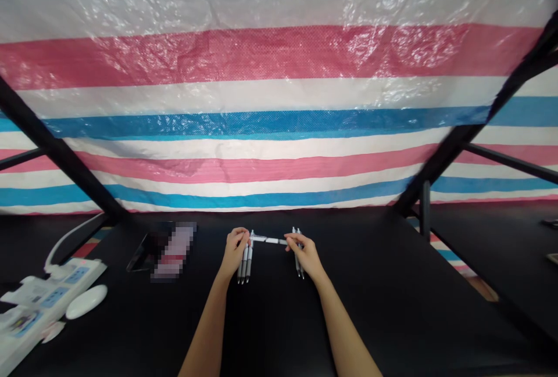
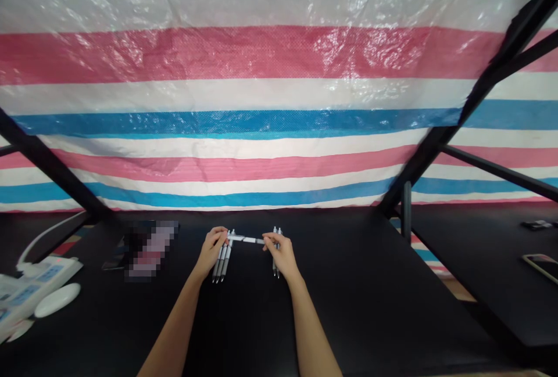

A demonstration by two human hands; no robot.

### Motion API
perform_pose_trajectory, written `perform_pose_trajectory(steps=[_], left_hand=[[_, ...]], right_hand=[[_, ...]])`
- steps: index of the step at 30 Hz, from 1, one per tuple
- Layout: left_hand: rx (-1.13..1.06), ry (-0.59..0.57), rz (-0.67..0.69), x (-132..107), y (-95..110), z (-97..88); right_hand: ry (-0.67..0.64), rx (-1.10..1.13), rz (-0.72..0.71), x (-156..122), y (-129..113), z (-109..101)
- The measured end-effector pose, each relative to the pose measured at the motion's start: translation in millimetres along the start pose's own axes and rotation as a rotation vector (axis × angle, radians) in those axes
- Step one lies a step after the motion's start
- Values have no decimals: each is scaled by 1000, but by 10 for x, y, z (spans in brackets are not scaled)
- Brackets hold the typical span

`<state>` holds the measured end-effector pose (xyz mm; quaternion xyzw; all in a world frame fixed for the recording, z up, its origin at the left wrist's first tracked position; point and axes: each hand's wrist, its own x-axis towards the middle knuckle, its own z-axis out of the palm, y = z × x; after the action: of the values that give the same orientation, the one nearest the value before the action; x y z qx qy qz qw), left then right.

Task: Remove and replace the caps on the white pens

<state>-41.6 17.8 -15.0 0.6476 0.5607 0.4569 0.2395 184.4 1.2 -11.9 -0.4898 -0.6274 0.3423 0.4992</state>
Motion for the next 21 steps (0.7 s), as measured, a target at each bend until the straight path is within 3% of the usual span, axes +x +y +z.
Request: perform_pose_trajectory(steps=[5,14,21], left_hand=[[14,-20,10,-6,-2,-4],[-30,50,2,10,-35,-8],[-19,18,7,0,-34,-8]], right_hand=[[-32,24,87,-8,8,19],[-40,164,63,4,11,-5],[2,-52,2,8,36,-27]])
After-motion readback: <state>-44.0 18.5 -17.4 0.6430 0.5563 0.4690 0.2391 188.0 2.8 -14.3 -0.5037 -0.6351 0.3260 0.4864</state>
